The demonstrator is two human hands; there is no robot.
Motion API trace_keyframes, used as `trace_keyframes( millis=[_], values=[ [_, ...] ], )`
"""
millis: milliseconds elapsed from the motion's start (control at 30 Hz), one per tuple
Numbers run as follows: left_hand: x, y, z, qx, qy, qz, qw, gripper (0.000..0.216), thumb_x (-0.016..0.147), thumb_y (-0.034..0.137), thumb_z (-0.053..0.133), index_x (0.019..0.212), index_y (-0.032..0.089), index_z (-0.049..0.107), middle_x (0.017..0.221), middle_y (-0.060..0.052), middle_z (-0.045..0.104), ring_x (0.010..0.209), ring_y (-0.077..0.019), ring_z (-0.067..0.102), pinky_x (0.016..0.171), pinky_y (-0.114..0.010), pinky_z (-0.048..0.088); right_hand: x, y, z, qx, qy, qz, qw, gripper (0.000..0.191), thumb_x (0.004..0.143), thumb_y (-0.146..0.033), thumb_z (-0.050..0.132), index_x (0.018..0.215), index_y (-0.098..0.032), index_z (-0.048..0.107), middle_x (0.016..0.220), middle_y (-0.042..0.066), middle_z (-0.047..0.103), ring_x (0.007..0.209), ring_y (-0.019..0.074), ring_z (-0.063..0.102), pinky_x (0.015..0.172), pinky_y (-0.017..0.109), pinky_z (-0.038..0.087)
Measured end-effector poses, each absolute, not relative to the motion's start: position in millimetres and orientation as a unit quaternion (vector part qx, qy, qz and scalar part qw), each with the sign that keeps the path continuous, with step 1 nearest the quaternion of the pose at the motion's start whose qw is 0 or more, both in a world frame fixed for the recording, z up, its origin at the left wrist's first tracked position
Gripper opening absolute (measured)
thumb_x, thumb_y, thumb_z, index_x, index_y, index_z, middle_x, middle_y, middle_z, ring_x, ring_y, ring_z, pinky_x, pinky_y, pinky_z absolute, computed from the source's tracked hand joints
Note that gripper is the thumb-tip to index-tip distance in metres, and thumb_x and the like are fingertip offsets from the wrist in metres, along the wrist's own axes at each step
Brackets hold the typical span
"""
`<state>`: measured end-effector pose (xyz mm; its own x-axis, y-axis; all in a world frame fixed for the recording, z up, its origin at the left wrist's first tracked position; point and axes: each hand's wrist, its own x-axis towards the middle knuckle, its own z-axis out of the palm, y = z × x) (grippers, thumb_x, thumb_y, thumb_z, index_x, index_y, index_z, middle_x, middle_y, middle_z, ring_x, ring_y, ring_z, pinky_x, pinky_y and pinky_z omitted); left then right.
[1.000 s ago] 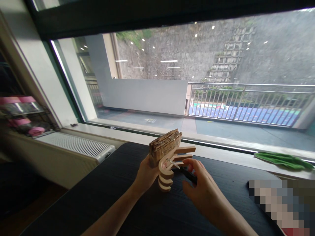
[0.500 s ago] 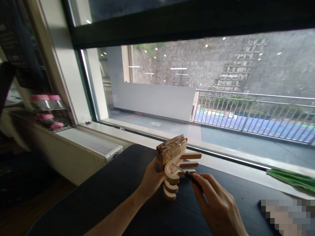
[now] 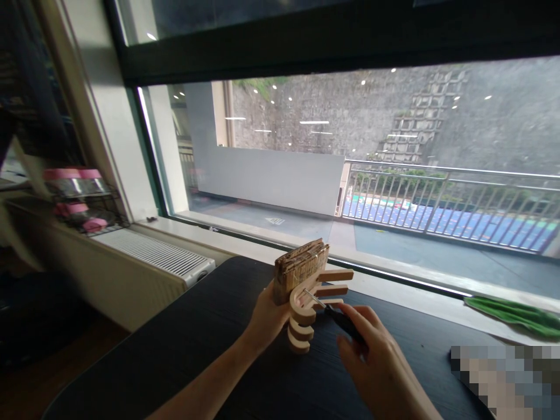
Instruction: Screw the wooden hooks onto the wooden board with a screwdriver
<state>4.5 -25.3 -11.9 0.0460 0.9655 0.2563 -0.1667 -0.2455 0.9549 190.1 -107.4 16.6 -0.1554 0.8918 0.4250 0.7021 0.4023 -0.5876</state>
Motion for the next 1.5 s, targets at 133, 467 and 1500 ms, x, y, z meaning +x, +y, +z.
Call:
trace_keyframes(
  millis=[133,467,1500],
  values=[
    [5,-28,-9,0.528,0.378,0.588,0.483,0.042,0.060,0.024,0.074,0.099,0.014,0.060,0.092,-0.006,0.070,0.086,-0.0215,0.064,0.073,-0.028,0.052,190,-113,20,-0.527,-0.758,0.060,0.379,0.053,0.078,-0.011,0.040,0.129,-0.023,0.034,0.118,0.007,0.044,0.089,0.0143,0.055,0.075,0.027,0.049],
    [5,-28,-9,0.520,0.386,0.586,0.487,0.041,0.062,0.025,0.073,0.099,0.015,0.060,0.093,-0.005,0.069,0.084,-0.0189,0.064,0.068,-0.023,0.051,194,-112,19,-0.490,-0.761,-0.066,0.421,0.023,0.085,-0.017,0.042,0.106,-0.022,0.048,0.104,0.005,0.052,0.081,0.0136,0.058,0.068,0.026,0.049],
    [5,-28,-10,0.518,0.391,0.587,0.483,0.042,0.061,0.027,0.073,0.098,0.014,0.061,0.088,-0.005,0.070,0.084,-0.0205,0.064,0.072,-0.027,0.051,195,-110,4,-0.531,-0.785,-0.129,0.293,0.044,0.087,-0.016,0.037,0.131,-0.018,0.034,0.092,0.007,0.057,0.072,0.0175,0.059,0.057,0.028,0.046]
  ],
)
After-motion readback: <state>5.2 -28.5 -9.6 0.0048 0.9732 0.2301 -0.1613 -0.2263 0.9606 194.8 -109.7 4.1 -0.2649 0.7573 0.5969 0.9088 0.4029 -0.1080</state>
